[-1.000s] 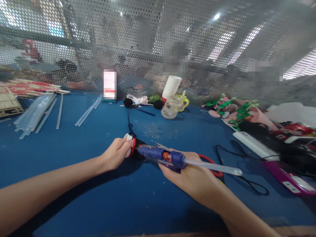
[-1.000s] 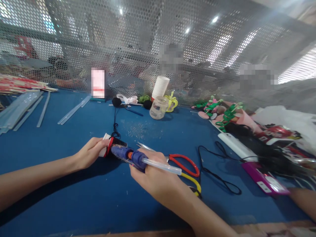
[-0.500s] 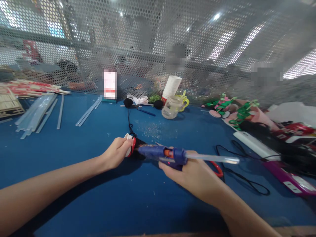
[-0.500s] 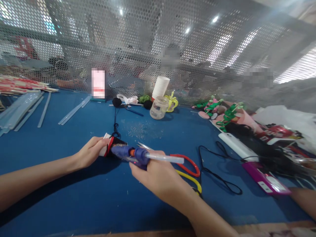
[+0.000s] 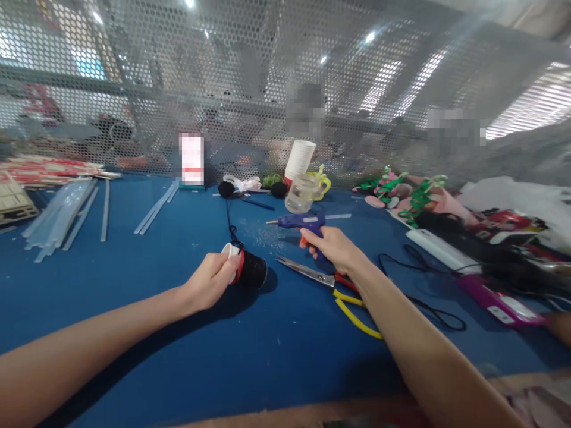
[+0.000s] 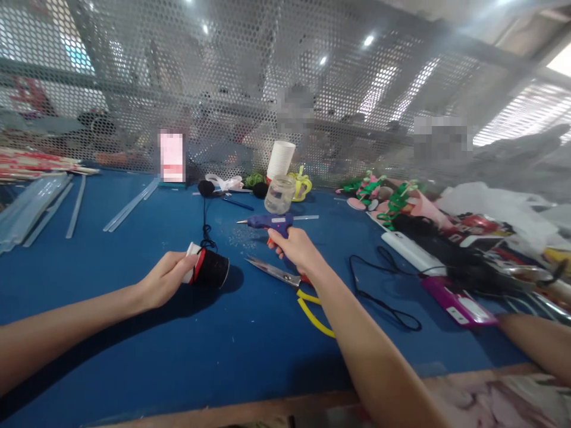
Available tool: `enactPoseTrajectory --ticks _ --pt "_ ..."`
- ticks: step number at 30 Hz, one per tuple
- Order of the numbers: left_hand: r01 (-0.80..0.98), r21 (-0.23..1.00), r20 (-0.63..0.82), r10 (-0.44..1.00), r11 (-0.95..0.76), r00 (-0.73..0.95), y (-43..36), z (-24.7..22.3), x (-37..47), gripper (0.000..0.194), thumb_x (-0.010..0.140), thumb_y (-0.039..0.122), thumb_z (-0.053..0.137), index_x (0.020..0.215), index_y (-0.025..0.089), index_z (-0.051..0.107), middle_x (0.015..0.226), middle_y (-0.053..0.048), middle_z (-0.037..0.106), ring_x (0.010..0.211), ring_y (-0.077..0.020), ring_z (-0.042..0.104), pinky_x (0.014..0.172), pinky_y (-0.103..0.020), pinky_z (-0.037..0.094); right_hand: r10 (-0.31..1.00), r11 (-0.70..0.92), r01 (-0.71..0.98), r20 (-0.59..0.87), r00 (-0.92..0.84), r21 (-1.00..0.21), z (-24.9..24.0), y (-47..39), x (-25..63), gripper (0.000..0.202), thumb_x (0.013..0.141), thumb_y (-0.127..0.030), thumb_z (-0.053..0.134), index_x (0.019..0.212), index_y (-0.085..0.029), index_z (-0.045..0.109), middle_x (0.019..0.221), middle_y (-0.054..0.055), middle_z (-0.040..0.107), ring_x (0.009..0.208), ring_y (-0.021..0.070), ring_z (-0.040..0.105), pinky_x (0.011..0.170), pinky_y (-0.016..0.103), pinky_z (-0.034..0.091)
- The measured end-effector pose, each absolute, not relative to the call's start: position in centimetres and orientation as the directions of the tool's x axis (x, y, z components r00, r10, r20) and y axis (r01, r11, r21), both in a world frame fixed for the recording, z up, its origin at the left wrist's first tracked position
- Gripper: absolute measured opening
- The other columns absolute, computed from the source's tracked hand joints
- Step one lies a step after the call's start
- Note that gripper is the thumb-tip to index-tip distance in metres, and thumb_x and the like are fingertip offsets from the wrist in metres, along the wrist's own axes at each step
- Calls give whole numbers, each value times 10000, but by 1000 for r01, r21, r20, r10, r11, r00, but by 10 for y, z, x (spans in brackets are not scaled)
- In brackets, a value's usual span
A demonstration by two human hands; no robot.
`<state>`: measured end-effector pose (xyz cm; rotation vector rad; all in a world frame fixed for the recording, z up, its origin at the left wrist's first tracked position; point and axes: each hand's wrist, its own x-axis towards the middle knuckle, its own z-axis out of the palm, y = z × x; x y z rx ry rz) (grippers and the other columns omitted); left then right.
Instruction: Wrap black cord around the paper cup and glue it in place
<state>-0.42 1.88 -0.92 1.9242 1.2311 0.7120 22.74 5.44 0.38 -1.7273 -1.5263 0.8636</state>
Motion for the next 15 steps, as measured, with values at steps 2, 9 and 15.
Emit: enactPoseTrajectory --ticks 2,9,15 --pt "529 777 109 900 -343 422 18 -10 -5 327 798 302 238 498 176 253 487 48 255 478 -82 248 465 -232 216 991 -125 592 -71 114 -796 -4 62 227 256 732 -351 476 575 -150 500 487 15 534 371 78 454 395 210 383" --pt "537 627 256 800 -564 542 17 -11 -8 323 811 265 217 499 183 237 495 37 292 471 -84 253 475 -246 225 978 -142 759 26 206 -636 -9 73 228 282 680 -302 552 449 -169 459 484 53 526 606 197 558 533 277 386" --pt "486 530 319 695 -695 645 12 -5 -6 309 820 222 211 517 186 261 513 24 332 481 -92 282 485 -247 258 988 105 774 154 -9 -624 13 51 198 311 694 -422 525 517 -171 572 646 42 589 727 175 536 639 268 372"
